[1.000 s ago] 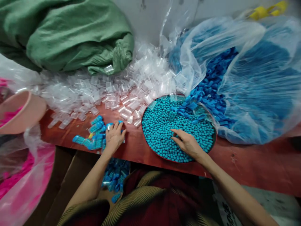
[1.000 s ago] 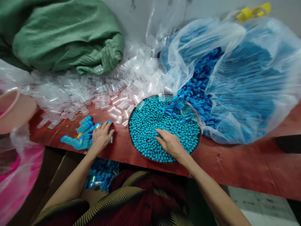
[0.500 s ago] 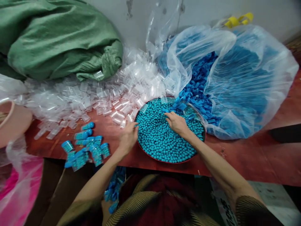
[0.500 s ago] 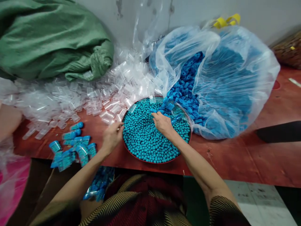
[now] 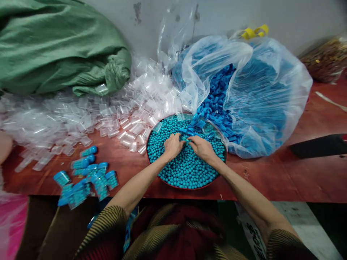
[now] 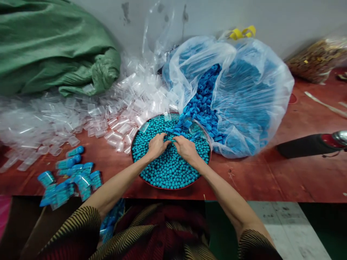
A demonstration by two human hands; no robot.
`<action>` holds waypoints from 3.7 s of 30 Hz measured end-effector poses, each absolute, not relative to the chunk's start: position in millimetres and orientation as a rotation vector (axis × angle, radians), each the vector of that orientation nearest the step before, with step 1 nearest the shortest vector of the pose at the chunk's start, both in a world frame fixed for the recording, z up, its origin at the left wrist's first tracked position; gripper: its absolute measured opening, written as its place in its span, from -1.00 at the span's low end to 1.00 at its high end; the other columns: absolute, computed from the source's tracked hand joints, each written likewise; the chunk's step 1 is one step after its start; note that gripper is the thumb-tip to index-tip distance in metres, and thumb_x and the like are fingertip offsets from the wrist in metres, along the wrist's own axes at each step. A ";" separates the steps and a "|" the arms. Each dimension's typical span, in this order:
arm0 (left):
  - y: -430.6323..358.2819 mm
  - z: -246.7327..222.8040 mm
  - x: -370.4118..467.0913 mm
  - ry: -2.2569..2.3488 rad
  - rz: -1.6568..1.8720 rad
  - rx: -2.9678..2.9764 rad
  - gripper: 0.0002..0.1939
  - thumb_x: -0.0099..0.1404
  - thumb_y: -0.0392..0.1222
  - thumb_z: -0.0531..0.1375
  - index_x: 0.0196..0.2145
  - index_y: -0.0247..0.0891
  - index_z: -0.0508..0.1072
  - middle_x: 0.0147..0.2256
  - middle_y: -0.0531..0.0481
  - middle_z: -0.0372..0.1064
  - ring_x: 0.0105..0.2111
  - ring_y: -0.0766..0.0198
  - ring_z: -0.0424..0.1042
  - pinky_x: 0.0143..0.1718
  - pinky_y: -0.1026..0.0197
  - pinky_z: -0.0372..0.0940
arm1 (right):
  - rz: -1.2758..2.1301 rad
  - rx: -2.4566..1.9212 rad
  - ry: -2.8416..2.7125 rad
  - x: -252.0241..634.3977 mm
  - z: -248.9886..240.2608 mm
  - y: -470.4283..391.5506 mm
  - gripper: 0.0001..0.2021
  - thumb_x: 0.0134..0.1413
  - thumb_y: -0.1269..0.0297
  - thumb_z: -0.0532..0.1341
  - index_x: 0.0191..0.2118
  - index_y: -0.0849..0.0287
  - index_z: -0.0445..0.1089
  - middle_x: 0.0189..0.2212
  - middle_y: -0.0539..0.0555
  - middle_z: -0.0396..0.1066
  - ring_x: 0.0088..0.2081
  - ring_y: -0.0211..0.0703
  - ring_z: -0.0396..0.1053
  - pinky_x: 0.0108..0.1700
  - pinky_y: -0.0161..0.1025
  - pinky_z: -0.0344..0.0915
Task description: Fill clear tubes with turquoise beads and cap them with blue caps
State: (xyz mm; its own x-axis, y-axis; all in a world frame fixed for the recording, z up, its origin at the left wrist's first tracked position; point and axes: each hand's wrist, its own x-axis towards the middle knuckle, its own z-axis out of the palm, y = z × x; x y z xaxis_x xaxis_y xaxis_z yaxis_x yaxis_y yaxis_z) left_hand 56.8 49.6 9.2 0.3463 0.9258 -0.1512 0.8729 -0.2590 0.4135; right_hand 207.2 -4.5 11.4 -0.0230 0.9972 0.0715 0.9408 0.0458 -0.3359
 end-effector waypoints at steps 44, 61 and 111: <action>75.8 0.9 64.2 1.176 0.204 1.597 -0.83 -0.04 -0.27 0.21 -0.70 -0.31 0.32 -0.75 0.19 0.03 -0.66 0.45 0.04 -0.60 0.36 -0.06 | 0.928 -2.022 -1.710 214.4 1.5 19.5 -0.75 0.12 0.41 0.02 -0.21 0.20 0.43 -0.50 0.07 0.46 -0.47 -0.17 0.42 -0.34 -0.27 0.31; 57.9 9.5 38.5 0.577 0.291 0.916 -0.53 0.04 0.02 0.31 -0.19 -0.28 0.30 -0.30 -0.06 0.42 -0.48 0.28 0.48 -0.60 0.35 0.30 | 1.354 -1.379 -1.067 208.1 24.0 -5.8 -0.60 -0.05 0.04 0.21 -0.12 0.19 0.35 -0.55 -0.09 0.31 -0.65 -0.39 0.18 -0.70 -0.42 0.08; -23.2 30.5 21.5 0.810 0.781 1.313 -0.46 0.20 -0.13 0.13 0.13 -0.27 0.21 -0.11 -0.06 0.34 -0.24 0.30 0.32 -0.14 0.26 0.23 | 0.297 -1.644 -1.998 156.9 25.9 -60.0 -0.12 -0.04 0.01 0.23 0.29 0.28 -0.18 -0.06 0.37 0.28 -0.24 0.14 0.43 -0.38 -0.03 0.42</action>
State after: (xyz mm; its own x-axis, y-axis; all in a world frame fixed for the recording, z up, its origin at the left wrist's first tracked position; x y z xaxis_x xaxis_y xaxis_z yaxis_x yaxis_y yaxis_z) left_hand 21.5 -23.2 30.5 0.5097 0.8578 -0.0653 -0.0341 0.0960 0.9948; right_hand 156.9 -60.0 25.9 -0.1184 0.9587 0.2586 0.8419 0.2350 -0.4859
